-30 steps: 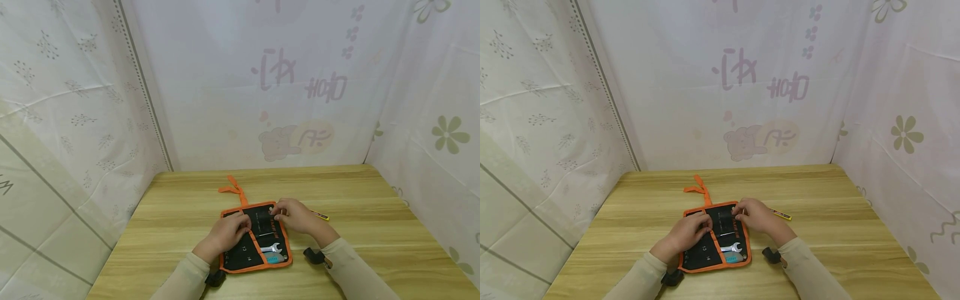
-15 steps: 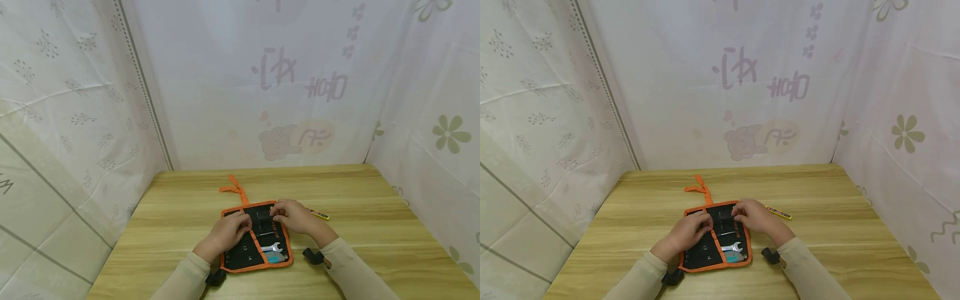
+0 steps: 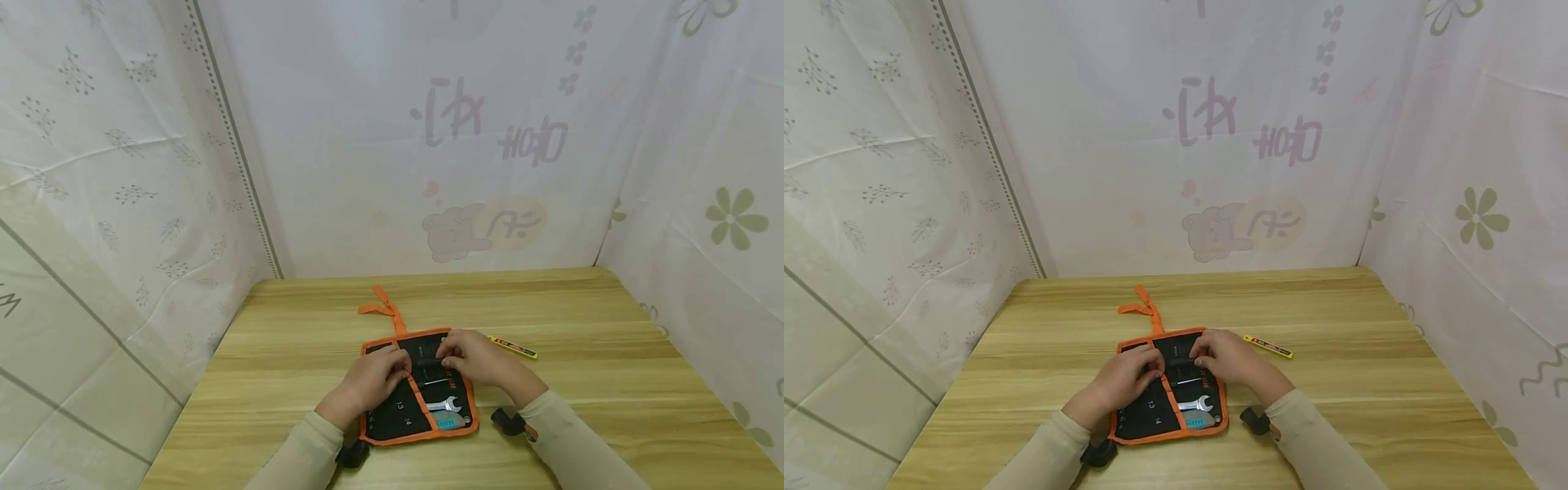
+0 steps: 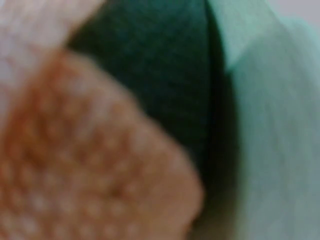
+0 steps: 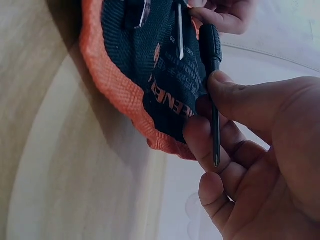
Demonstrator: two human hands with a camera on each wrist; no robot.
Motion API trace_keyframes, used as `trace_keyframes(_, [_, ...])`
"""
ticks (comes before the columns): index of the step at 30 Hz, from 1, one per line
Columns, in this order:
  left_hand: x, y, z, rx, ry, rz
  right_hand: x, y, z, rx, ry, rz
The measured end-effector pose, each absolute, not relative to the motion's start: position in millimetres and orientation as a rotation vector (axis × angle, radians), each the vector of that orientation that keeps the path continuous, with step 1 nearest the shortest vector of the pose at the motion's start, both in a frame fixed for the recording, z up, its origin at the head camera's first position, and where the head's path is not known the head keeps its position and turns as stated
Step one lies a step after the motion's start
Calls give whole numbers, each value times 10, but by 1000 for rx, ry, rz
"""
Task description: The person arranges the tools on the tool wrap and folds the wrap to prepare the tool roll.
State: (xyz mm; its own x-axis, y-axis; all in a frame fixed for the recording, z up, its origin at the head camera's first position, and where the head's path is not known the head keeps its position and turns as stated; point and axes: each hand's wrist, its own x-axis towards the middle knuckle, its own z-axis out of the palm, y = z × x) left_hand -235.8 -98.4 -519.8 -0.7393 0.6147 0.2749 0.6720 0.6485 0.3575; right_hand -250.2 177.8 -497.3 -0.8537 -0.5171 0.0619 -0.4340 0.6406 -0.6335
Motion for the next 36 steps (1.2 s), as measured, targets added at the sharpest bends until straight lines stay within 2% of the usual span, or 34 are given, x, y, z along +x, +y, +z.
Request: trace_keyframes(36, [-2350,-981,-5189,-1115,-2665,-683,-2464,1667,-5097,-882,2709,-960])
